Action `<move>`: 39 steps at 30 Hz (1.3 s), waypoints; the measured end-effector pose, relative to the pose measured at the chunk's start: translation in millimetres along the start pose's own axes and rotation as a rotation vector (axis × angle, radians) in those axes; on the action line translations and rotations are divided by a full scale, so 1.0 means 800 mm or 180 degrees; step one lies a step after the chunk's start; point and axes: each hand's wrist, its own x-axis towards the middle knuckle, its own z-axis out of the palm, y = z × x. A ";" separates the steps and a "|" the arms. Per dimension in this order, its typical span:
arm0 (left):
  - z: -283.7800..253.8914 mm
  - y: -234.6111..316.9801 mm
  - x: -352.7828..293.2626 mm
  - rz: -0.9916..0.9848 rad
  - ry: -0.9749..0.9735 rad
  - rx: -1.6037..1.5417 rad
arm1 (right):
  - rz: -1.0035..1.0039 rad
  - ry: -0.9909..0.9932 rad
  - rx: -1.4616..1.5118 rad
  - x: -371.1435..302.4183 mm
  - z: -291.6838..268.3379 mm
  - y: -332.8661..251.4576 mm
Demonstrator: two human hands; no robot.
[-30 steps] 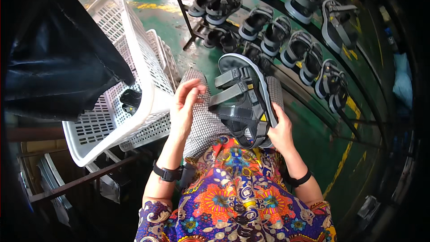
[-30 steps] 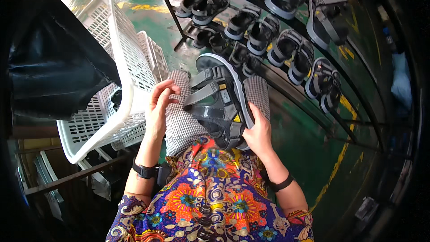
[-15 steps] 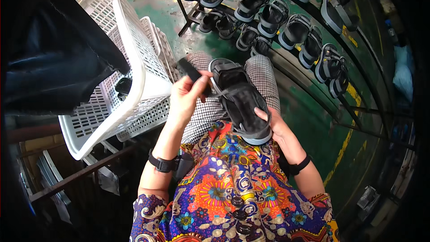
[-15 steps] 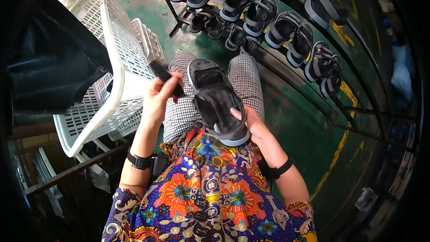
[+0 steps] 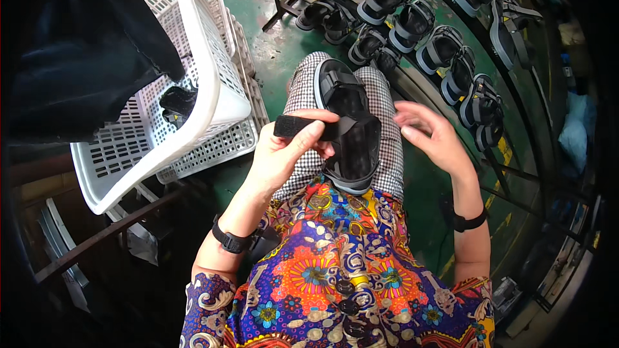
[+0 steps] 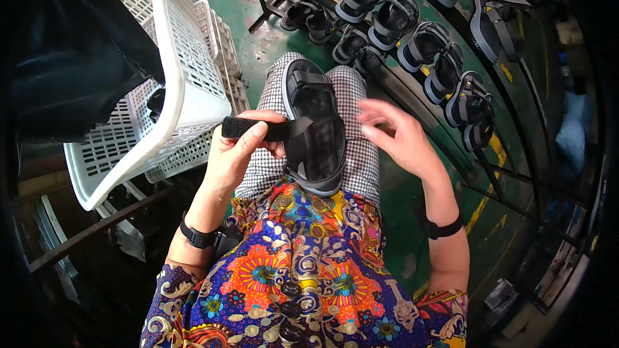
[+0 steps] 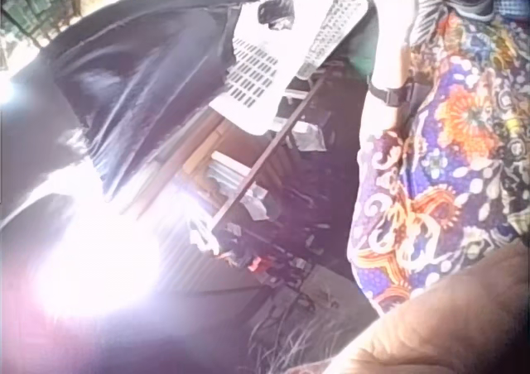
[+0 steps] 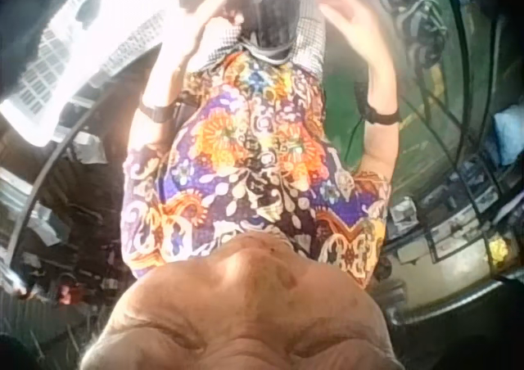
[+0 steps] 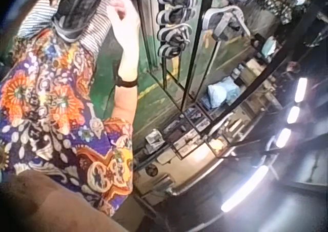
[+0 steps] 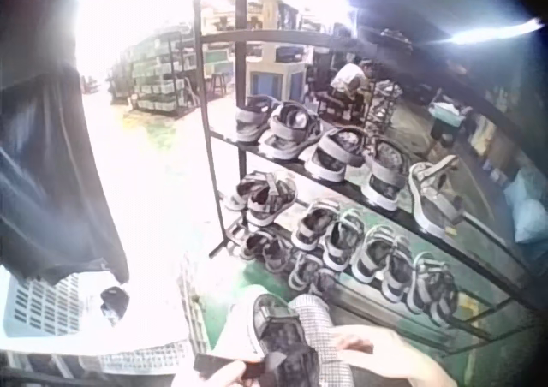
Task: The person is assembling sandals by attaching and adjusting straps and components.
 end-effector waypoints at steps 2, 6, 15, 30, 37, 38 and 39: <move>0.001 0.004 0.007 -0.0121 -0.0191 -0.0010 | -0.0639 -0.0166 0.0368 0.028 0.015 -0.044; 0.011 0.015 0.012 0.0037 -0.0326 -0.0153 | -0.0829 -0.0861 -0.0070 0.061 0.052 -0.082; -0.051 -0.059 0.008 -0.0663 -0.0375 0.0913 | 0.0460 -0.0620 0.0825 0.069 0.026 -0.077; 0.003 -0.074 0.026 0.0358 -0.0005 0.2291 | 0.0961 -0.0312 -0.0215 0.070 0.032 -0.064; 0.003 -0.067 0.030 0.0850 -0.0134 0.2726 | 0.0708 -0.0252 -0.0665 0.071 0.038 -0.066; 0.003 -0.066 0.031 0.0885 -0.0183 0.2777 | 0.0476 -0.0265 -0.0799 0.073 0.040 -0.059; 0.002 -0.065 0.033 0.0888 -0.0181 0.2781 | 0.0244 -0.0276 -0.0933 0.073 0.040 -0.056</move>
